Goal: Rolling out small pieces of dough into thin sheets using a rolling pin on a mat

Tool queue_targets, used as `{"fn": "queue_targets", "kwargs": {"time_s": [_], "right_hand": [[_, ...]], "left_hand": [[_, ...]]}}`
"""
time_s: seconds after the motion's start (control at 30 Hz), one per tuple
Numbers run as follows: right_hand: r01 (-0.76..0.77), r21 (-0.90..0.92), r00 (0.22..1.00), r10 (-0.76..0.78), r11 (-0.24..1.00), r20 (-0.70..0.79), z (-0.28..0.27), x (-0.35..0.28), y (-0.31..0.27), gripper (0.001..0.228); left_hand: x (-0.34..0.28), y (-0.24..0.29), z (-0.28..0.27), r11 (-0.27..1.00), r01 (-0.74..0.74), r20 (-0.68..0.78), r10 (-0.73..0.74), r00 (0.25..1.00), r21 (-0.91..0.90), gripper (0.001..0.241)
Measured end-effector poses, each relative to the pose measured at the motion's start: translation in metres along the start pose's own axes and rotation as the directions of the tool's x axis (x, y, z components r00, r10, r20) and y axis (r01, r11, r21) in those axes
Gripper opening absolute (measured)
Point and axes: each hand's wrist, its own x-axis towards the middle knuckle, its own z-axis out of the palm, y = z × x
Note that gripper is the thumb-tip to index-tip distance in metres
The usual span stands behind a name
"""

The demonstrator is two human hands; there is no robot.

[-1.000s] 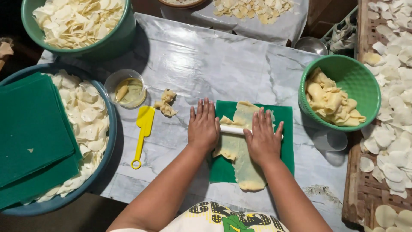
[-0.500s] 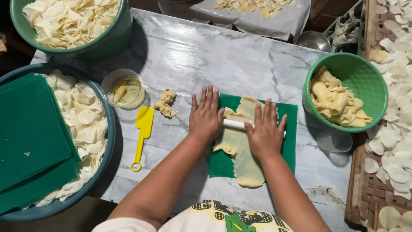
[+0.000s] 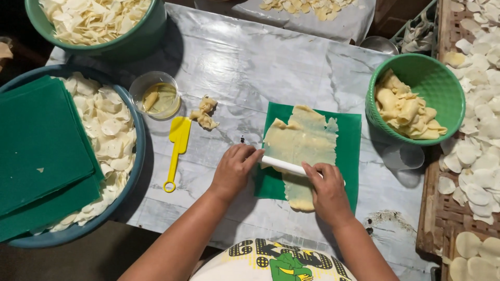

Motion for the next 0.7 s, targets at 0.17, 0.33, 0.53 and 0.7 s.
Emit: {"fn": "queue_targets", "kwargs": {"time_s": [0.17,0.33,0.53,0.7], "right_hand": [[-0.013,0.010,1.000,0.013,1.000,0.000,0.004,-0.002,-0.012,0.047],[-0.109,-0.101,0.977,0.126,0.989,0.174,-0.007,0.017,-0.038,0.053],[-0.169,-0.260,0.963,0.215,0.951,0.161,0.006,0.036,-0.026,0.066],[-0.288,-0.186,0.946,0.309,0.939,0.096,0.011,0.067,-0.006,0.060]], "left_hand": [[-0.008,0.009,-0.003,0.981,0.119,0.131,-0.100,0.986,-0.150,0.030],[0.025,0.032,-0.015,0.866,0.473,0.326,-0.405,0.854,-0.164,0.053],[0.045,0.023,0.003,0.876,0.475,0.424,-0.461,0.779,0.081,0.057],[0.084,0.024,0.005,0.886,0.447,0.553,-0.435,0.710,0.123,0.069]]}}
